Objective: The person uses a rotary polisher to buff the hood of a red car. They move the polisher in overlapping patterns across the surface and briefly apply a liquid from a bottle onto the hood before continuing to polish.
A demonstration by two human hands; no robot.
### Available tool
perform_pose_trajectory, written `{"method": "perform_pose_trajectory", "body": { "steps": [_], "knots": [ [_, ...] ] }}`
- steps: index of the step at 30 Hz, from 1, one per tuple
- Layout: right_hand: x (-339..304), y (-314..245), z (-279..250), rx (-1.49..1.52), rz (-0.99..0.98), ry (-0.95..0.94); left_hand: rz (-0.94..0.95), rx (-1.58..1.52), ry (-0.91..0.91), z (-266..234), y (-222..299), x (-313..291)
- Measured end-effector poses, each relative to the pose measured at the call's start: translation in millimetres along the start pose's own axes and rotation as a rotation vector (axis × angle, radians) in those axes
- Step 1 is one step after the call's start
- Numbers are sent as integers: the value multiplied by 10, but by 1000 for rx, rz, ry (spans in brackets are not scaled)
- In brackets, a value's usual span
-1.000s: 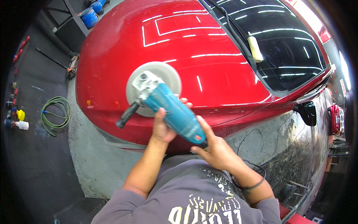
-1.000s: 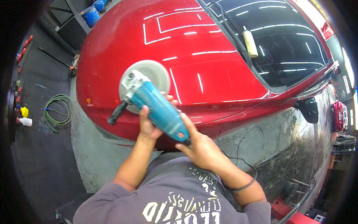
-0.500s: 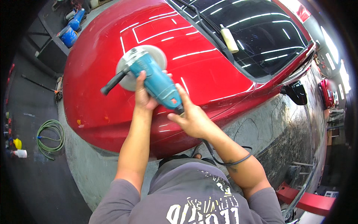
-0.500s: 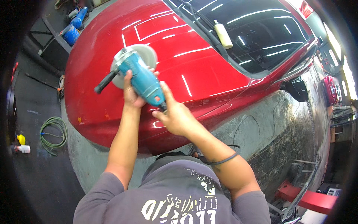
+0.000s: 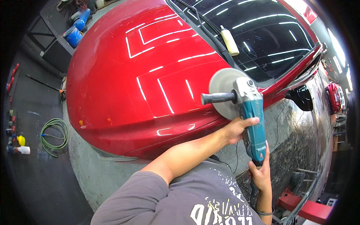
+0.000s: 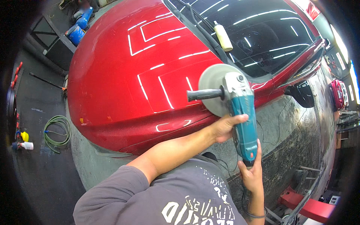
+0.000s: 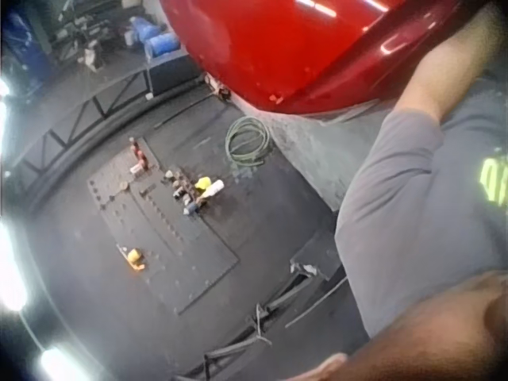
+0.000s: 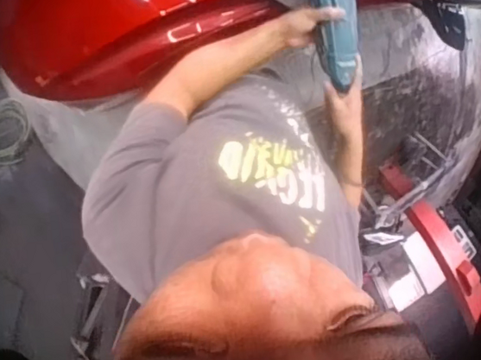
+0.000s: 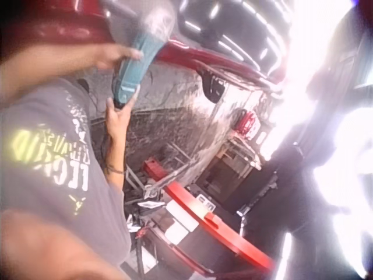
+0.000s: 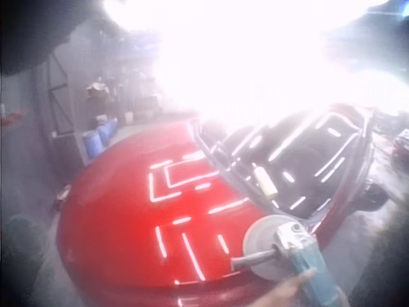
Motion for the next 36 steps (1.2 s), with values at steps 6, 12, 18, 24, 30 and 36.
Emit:
{"method": "perform_pose_trajectory", "body": {
  "steps": [6,12,18,24,30,36],
  "knots": [
    [36,277,23,-215,-205,-104,68,-15,62,-120,28,-534],
    [306,-281,773,-426,-300,-568,428,-76,259,-350,448,-1805],
    [584,-560,2113,-510,-531,-761,759,17,419,-1031,1071,-2872],
    [635,-745,1999,-588,-430,-734,782,34,437,-1020,1120,-2682],
    [661,-300,748,-327,-173,-558,463,27,328,-415,569,-1593],
    [308,19,-333,-85,43,-273,98,-69,189,11,-6,-428]
  ]
}}
Point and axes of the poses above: each hand's wrist, its own x-axis towards the middle knuckle, its own z-axis out of the palm, y = z × x, the point moved 1 cm from there along x, towards the middle knuckle, and after that the axes turned 4 degrees about x, right-handed, at the moved point
